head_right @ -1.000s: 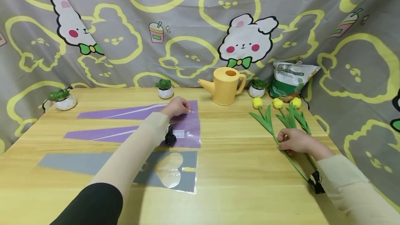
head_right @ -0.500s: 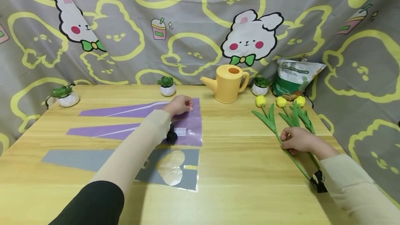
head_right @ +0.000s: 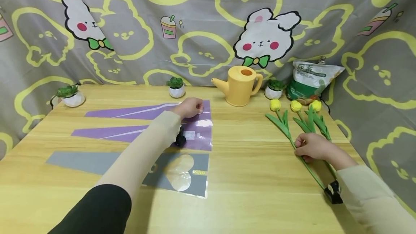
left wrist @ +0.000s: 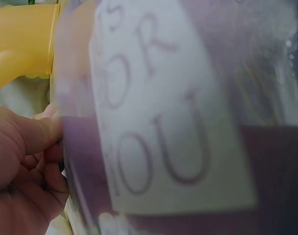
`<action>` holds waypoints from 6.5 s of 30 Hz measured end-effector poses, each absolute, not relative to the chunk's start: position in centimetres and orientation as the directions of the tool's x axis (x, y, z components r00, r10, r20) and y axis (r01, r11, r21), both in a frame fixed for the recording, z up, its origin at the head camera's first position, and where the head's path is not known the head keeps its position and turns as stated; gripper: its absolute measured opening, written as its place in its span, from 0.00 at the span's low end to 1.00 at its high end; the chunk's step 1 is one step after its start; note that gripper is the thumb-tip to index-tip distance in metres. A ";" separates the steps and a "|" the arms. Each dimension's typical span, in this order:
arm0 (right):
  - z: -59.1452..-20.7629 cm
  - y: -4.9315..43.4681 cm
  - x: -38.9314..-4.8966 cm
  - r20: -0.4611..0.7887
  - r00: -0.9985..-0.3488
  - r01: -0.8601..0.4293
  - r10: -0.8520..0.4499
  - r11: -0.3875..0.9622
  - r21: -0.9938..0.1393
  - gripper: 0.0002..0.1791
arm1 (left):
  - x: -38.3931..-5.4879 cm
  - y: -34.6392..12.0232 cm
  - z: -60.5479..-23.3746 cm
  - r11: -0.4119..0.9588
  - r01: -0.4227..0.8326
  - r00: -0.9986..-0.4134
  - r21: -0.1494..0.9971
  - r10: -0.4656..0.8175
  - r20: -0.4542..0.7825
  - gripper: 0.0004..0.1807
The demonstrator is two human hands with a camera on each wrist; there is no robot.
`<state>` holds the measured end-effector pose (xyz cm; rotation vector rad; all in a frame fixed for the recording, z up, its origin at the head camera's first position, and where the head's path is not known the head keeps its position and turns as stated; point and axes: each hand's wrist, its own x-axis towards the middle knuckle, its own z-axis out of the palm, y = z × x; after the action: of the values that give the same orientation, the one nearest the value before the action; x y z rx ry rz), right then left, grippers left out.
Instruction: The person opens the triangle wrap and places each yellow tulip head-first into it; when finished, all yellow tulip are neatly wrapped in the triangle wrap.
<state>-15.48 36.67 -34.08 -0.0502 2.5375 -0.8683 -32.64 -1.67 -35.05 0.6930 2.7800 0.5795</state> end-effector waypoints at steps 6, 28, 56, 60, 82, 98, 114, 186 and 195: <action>-34.3 36.8 -15.4 -0.399 -0.900 0.112 -0.177 0.790 -0.602 0.11 | -32.9 -2.0 -35.5 0.786 0.390 -0.875 0.481 0.478 -0.072 0.08; -34.7 37.1 -15.2 -0.388 -0.904 0.127 -0.177 0.756 -0.641 0.12 | -32.5 -2.9 -37.8 0.666 0.320 -0.911 0.674 0.412 0.025 0.10; -34.4 36.4 -15.1 -0.310 -0.936 0.033 -0.163 0.840 -0.541 0.09 | -32.6 -2.0 -38.0 0.754 0.317 -0.936 0.575 0.346 0.062 0.10; -34.3 36.1 -15.1 -0.293 -0.944 0.018 -0.156 0.857 -0.515 0.08 | -32.8 -2.2 -38.1 0.736 0.326 -0.935 0.593 0.343 0.088 0.10; -33.2 35.7 -15.7 -0.030 -0.997 -0.007 -0.070 0.477 -0.879 0.03 | -32.0 -2.7 -38.9 0.571 0.315 -0.938 0.758 0.309 0.157 0.07; -35.1 32.8 -19.0 0.248 -0.942 -0.290 0.227 -0.172 -0.941 0.09 | -31.9 -3.3 -38.9 0.409 0.273 -0.958 0.871 0.201 0.206 0.04; -39.0 29.7 -24.4 0.189 -0.792 -0.421 0.580 -0.295 -0.858 0.12 | -31.8 -3.6 -39.0 0.370 0.288 -0.931 0.883 0.323 0.168 0.08; -37.6 14.7 -25.8 -0.232 -0.946 0.103 0.227 -0.467 -0.878 0.10 | -31.9 -3.3 -39.3 0.448 0.340 -0.909 0.827 0.381 0.168 0.04; -37.2 17.5 -24.4 -0.261 -0.949 0.175 0.175 -0.396 -0.902 0.11 | -31.6 -2.8 -39.1 0.510 0.400 -0.887 0.761 0.426 0.180 0.05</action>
<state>-24.42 17.54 -37.20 0.4993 1.7266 -2.5767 -31.62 -2.82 -39.11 0.7399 2.7041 1.3504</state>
